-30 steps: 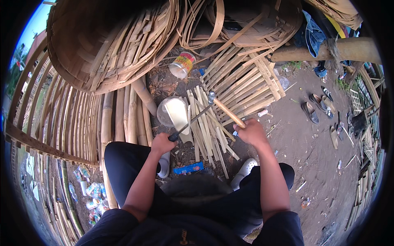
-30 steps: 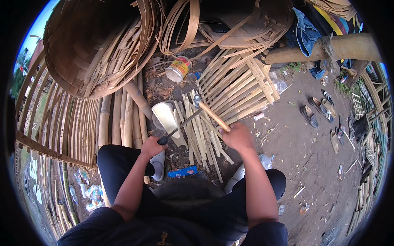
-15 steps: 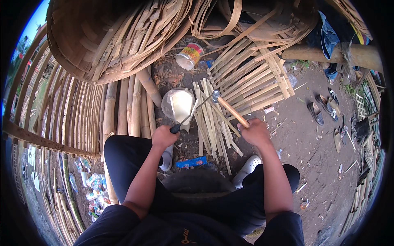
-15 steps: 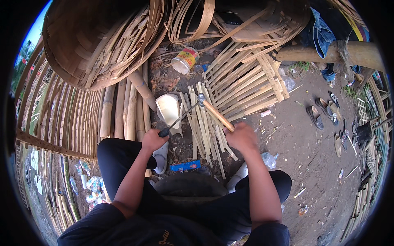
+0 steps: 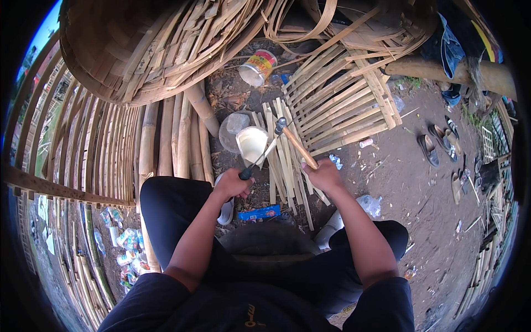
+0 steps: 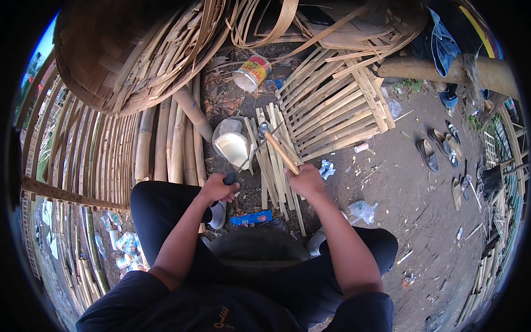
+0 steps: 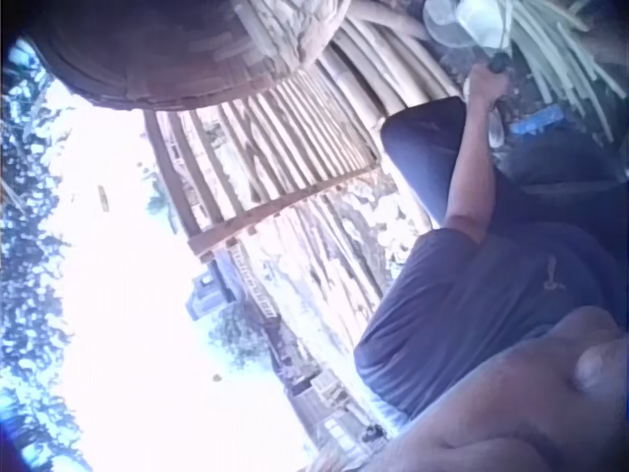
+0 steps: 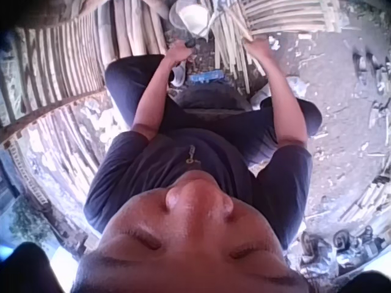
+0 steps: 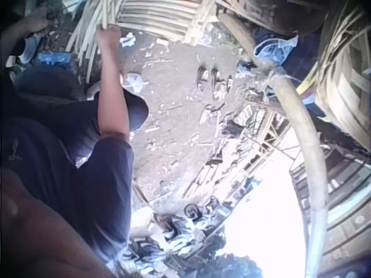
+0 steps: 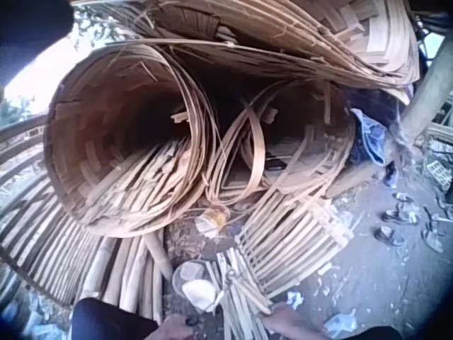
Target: The person whittles and shapes small bamboo strips into pins using a knife and a hammer.
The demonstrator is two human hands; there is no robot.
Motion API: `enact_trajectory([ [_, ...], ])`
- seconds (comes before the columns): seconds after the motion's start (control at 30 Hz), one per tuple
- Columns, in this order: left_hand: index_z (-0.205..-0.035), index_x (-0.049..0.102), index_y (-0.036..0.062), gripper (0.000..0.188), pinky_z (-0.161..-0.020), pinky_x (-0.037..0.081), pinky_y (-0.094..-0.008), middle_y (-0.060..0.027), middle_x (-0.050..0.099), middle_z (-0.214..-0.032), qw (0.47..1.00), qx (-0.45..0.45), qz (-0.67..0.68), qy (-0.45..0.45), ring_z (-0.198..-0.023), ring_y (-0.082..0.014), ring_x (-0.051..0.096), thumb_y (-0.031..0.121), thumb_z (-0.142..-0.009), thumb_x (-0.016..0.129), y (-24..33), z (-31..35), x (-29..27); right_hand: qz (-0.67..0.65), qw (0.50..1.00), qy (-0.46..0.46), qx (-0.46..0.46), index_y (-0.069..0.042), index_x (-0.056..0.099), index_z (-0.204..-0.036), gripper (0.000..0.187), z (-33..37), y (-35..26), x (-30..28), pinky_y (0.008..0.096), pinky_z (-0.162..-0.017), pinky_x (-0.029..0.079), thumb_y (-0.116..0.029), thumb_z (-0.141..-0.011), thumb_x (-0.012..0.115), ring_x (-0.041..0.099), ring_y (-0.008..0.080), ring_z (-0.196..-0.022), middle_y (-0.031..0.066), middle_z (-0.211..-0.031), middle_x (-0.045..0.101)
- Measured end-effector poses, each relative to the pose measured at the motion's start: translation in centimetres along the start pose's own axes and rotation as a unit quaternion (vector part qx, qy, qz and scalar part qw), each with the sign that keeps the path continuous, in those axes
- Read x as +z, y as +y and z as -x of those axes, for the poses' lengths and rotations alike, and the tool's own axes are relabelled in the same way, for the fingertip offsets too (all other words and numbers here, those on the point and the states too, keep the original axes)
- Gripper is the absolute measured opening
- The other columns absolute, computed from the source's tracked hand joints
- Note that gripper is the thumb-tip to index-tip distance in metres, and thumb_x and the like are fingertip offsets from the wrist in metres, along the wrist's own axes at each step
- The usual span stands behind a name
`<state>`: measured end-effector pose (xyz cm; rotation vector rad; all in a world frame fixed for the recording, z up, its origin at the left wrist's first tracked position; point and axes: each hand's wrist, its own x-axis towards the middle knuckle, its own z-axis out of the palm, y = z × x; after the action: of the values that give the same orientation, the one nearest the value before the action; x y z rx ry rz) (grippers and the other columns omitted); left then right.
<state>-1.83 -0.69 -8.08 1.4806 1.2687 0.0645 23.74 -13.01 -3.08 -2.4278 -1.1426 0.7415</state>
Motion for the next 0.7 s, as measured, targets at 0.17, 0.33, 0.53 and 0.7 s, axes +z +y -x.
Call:
enact_trajectory([
  [0.17,-0.069,0.062,-0.0027,0.031,-0.044,0.044,-0.0326,-0.0085,0.060,-0.056,0.997,0.019,-0.040,0.056,-0.044,-0.0162,0.056,0.025,-0.080,0.070,-0.4,-0.1,0.0,-0.035,0.999,-0.040,0.006,0.001,0.069,-0.087,0.058,-0.8,0.4,2.9,0.0462,-0.079,0.052,-0.057,-0.084,0.061,0.066,0.0409,-0.087,0.0235,-0.085,0.067],
  [0.33,-0.071,0.062,-0.0040,0.035,-0.045,0.046,-0.0338,-0.0102,0.060,-0.055,0.994,-0.009,-0.025,0.106,-0.043,-0.0183,0.057,0.029,-0.079,0.071,-0.9,-0.4,-0.3,-0.067,0.996,-0.051,-0.025,0.000,0.068,-0.079,0.056,-0.5,-1.0,3.5,0.0451,-0.068,0.052,-0.055,-0.086,0.060,0.067,0.0385,-0.073,0.0220,-0.070,0.065],
  [0.53,-0.081,0.068,-0.0019,0.040,-0.058,0.052,-0.0356,-0.0128,0.064,-0.060,0.992,-0.022,-0.083,0.090,-0.053,-0.0214,0.064,0.038,-0.076,0.071,-1.0,-0.8,-1.6,-0.028,0.998,-0.044,-0.036,-0.001,0.067,-0.075,0.062,-0.1,-2.3,3.1,0.0449,-0.066,0.051,-0.060,-0.087,0.056,0.067,0.0366,-0.070,0.0207,-0.065,0.063],
  [0.7,-0.091,0.072,0.0039,0.040,-0.077,0.055,-0.0369,-0.0162,0.070,-0.072,0.931,0.082,-0.333,0.124,-0.078,-0.0228,0.071,0.041,-0.075,0.067,0.7,0.3,-2.7,-0.031,0.997,-0.073,0.014,0.000,0.068,-0.078,0.071,0.1,-2.5,2.6,0.0461,-0.074,0.052,-0.068,-0.084,0.051,0.066,0.0395,-0.081,0.0224,-0.078,0.067],
])
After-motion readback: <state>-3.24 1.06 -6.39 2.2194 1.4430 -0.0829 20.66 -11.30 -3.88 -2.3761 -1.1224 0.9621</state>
